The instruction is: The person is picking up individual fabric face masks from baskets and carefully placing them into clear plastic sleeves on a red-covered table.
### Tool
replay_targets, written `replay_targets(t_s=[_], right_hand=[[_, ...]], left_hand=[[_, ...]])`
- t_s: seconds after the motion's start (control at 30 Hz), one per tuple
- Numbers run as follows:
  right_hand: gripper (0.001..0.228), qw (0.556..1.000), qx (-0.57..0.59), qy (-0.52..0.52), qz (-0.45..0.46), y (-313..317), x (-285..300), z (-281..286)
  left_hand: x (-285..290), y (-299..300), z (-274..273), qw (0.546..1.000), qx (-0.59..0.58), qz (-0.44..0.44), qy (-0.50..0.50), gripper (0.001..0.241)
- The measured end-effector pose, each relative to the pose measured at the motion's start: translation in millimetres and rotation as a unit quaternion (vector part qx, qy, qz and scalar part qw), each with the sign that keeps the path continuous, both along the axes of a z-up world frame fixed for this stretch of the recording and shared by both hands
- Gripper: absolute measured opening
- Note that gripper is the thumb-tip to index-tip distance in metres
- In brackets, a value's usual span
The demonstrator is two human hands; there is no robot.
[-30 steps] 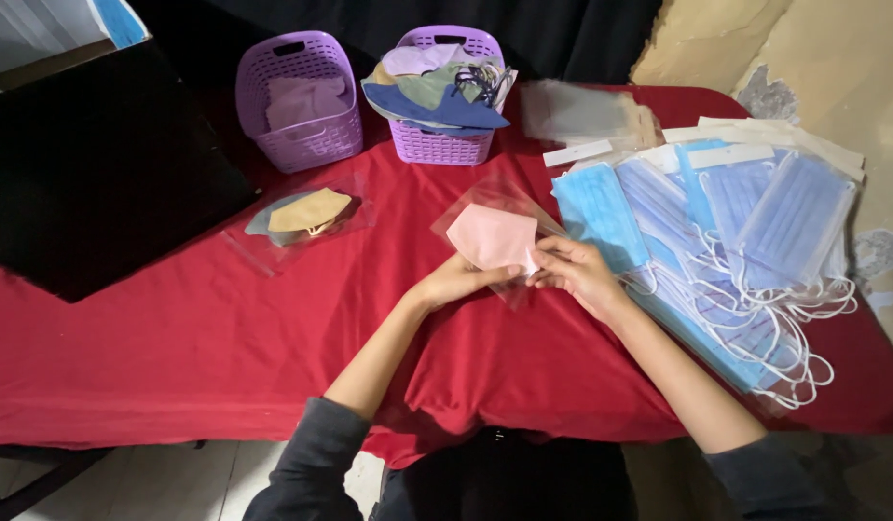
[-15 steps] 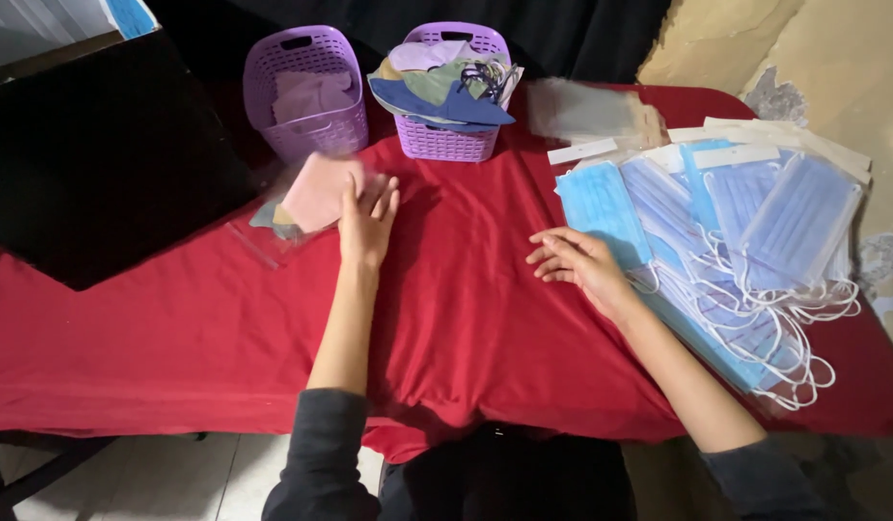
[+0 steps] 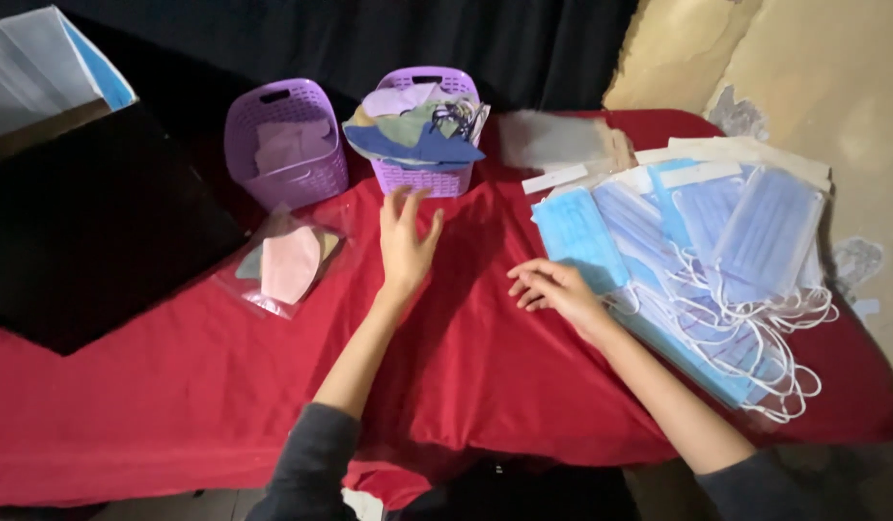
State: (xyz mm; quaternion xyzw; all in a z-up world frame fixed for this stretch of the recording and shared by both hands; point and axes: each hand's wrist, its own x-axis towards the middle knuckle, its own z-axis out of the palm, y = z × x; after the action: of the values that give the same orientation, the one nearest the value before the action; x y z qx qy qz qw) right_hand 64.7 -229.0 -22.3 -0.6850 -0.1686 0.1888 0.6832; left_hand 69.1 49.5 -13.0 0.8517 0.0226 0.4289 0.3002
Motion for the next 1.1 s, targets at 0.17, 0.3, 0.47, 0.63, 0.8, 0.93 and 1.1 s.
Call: replay_targets(t_s=[0.17,0.3,0.47,0.63,0.8,0.93,1.1], right_hand=[[0.028,1.0,-0.015,-0.022,0.002,2.5,-0.7,2.4],[0.026,0.999,-0.025,-0.034,0.007,2.1,6.0,-9.7],[0.025,0.998,-0.036,-0.041,0.018,3.5,5.6,-7.8],[0.023,0.997,-0.041,-0.055,0.024,2.6,9.3,-14.0],[0.025,0.996,-0.044,-0.07,0.039,0.3,14.9,-19.4],[0.025,0.997,-0.045,-0.053,0.028,-1.2,16.6,-15.4],[0.026,0.996,-0.056,-0.053,-0.034,-4.5,17.2,-3.2]], left_hand=[[53.6,-1.8,26.1,0.976,0.187,0.095,-0.06,0.059],[96.0,6.4,18.9,0.968,0.235,0.087,0.028,0.04],[121.4,7.6,4.4,0.968,0.233,0.094,0.025,0.022],[88.5,-11.8,14.1,0.967,0.23,0.106,-0.028,0.018],[13.9,-33.6,7.3,0.945,0.314,-0.002,-0.091,0.028],[-49.2,-39.8,-19.1,0.937,0.331,-0.092,-0.055,0.026],[-100.9,-29.9,-11.0,0.939,0.227,-0.24,0.09,0.035]])
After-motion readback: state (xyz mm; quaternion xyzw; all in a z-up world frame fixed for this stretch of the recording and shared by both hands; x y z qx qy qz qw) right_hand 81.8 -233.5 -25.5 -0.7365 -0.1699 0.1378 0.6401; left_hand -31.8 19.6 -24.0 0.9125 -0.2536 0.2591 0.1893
